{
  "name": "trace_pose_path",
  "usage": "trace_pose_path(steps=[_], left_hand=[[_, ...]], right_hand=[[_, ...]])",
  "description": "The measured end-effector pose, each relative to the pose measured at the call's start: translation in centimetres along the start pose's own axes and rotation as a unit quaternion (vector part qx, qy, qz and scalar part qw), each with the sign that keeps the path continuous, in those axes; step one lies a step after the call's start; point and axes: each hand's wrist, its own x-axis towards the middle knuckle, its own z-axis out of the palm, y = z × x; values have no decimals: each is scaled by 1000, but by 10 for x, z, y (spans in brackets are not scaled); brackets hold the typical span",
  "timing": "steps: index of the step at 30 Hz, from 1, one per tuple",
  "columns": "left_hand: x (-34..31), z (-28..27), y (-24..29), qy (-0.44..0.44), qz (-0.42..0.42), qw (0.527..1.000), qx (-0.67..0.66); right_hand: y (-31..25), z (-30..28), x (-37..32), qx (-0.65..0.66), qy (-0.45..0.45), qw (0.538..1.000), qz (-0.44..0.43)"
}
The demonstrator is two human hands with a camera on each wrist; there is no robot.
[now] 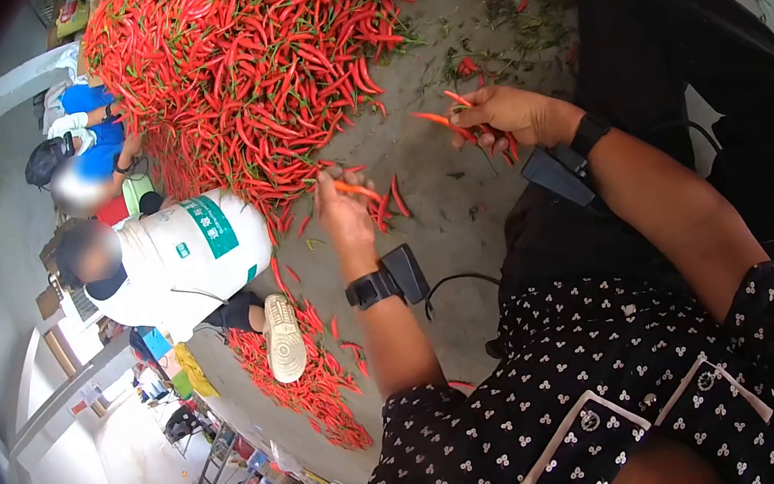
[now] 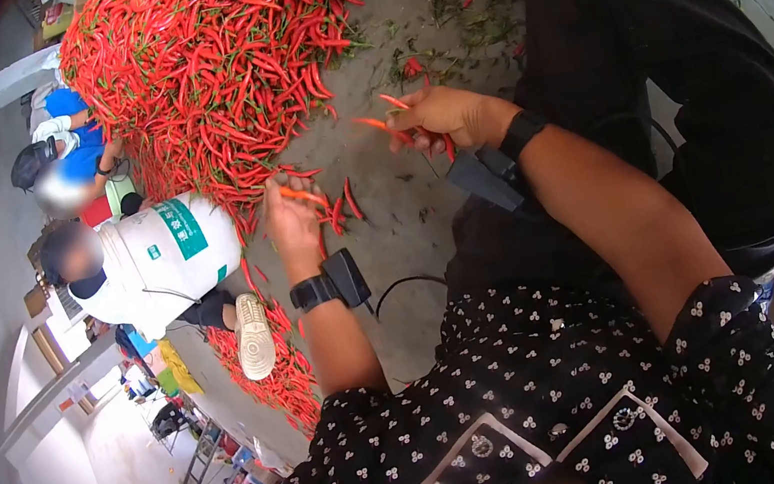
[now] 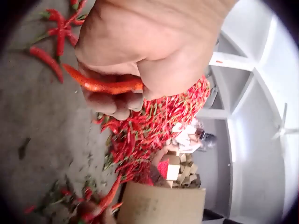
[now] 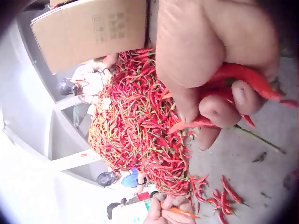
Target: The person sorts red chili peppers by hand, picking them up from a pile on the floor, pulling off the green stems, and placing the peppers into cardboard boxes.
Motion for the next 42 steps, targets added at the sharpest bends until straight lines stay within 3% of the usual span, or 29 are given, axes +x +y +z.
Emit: trace_pose_path(steps=[2, 5, 8, 10, 12, 14, 17, 18, 19, 20, 22, 25, 27, 29, 30, 31, 32, 34, 36, 38, 40, 41, 42], left_hand=[[-6, -10, -9, -44, -113, 991, -57], [-24, 22, -38, -121, -159, 979, 24], [-35, 63, -58, -169, -161, 970, 61], [-34, 72, -64, -154, -146, 975, 66], [-32, 59, -57, -122, -126, 983, 63], [-24, 31, -52, 61, -115, 988, -84], [-8, -35, -53, 76, -74, 994, 16], [-8, -45, -51, 75, 26, 948, 307], [-6, -50, -51, 66, 125, 811, 567], [-4, -51, -54, 66, 126, 811, 567], [-3, -51, -65, -28, 174, 689, 703], [1, -34, -74, -78, 160, 660, 730], [-3, -12, -75, -109, 152, 723, 665], [-10, 17, -75, -128, 46, 876, 462], [-23, 37, -66, -126, 44, 877, 461], [-38, 59, -50, -140, -42, 940, 308], [-46, 70, -41, -150, -125, 970, 144], [-38, 57, -45, -125, -96, 976, 148], [-16, 14, -50, 12, 79, 924, 375], [-1, -48, -58, 89, 170, 857, 478], [0, -97, -62, 122, 195, 784, 576], [-1, -119, -71, 121, 195, 784, 578], [-1, -139, -82, 117, 228, 714, 652]], right_hand=[[2, 2, 1, 18, 16, 1000, 5], [10, -1, 12, -8, -1, 1000, 9], [16, -3, 9, -118, 9, 993, 27], [14, -1, 4, -186, 67, 979, 41], [10, -1, 5, -149, 84, 985, 29], [11, -3, 5, -104, 107, 989, 20], [12, -10, 13, -57, 131, 990, 15], [13, -10, 14, -55, 124, 991, 9], [12, -12, 15, -54, 117, 992, 0], [11, -10, 15, -54, 117, 992, -2], [13, -7, 12, -41, 137, 990, 2], [18, -10, 13, -27, 105, 994, -6], [20, -8, 12, -19, 82, 996, -7], [20, -6, 13, -8, 65, 998, -7], [20, -3, 12, 6, 42, 999, -7], [18, -1, 12, 20, 19, 1000, -9], [16, 1, 9, 19, 18, 1000, -7], [13, 4, 4, -13, 56, 998, 10], [16, -3, 8, -22, 59, 998, 3], [14, -8, 11, -29, 62, 998, -5], [13, -8, 11, -77, 76, 994, 12], [13, -8, 11, -75, 76, 994, 13], [14, -7, 11, -68, 80, 994, 12]])
